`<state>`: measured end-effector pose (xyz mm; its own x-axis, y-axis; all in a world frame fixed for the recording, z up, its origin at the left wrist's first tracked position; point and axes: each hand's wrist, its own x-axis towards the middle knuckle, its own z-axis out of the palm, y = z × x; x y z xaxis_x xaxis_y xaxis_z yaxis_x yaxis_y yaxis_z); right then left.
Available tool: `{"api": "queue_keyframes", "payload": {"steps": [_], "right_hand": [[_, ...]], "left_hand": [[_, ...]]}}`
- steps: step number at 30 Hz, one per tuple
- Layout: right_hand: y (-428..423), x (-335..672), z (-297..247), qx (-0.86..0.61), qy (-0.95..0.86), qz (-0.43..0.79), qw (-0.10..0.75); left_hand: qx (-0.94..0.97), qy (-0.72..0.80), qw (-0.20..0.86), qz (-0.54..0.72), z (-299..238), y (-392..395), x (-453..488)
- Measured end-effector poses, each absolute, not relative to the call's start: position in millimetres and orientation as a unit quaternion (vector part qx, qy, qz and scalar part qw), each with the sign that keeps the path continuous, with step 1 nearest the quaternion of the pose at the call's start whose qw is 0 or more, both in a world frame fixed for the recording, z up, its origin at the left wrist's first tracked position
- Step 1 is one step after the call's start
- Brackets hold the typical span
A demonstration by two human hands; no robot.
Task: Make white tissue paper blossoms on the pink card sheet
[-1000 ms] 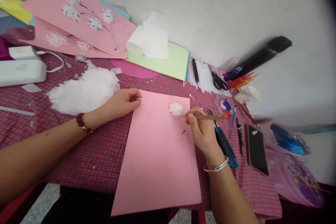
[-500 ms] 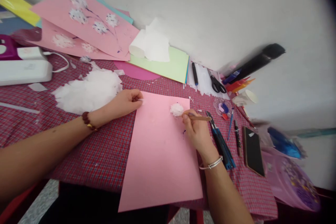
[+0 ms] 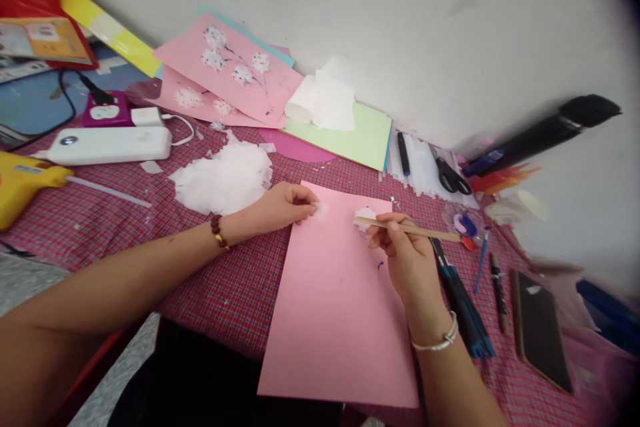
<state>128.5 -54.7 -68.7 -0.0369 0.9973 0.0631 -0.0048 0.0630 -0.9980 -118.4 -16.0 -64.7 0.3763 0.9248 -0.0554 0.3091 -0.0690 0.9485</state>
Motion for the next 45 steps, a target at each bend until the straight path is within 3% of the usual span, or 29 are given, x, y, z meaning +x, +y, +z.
{"api": "queue_keyframes", "payload": {"steps": [6, 8, 19, 25, 45], "right_hand": [[-53.4, 119.1, -76.7, -0.468, -0.547, 0.496, 0.486], [-53.6, 117.5, -78.1, -0.470, -0.546, 0.498, 0.483], [-38.2, 106.4, -58.5, -0.493, -0.561, 0.514, 0.422], [-31.6, 90.9, -70.3, -0.488, -0.576, 0.479, 0.446], [-29.4, 92.6, -83.9, -0.514, -0.632, 0.429, 0.390]], "left_hand": [[0.816, 0.446, 0.200, 0.308, -79.9, -10.1, -109.2], [0.852, 0.417, 0.159, 0.273, -86.0, -7.1, -107.6], [0.834, 0.419, 0.240, 0.266, -89.2, -1.1, -107.4], [0.835, 0.404, 0.262, 0.265, -89.2, -5.0, -111.5], [0.847, 0.385, 0.261, 0.256, -88.3, -3.0, -110.0]]}}
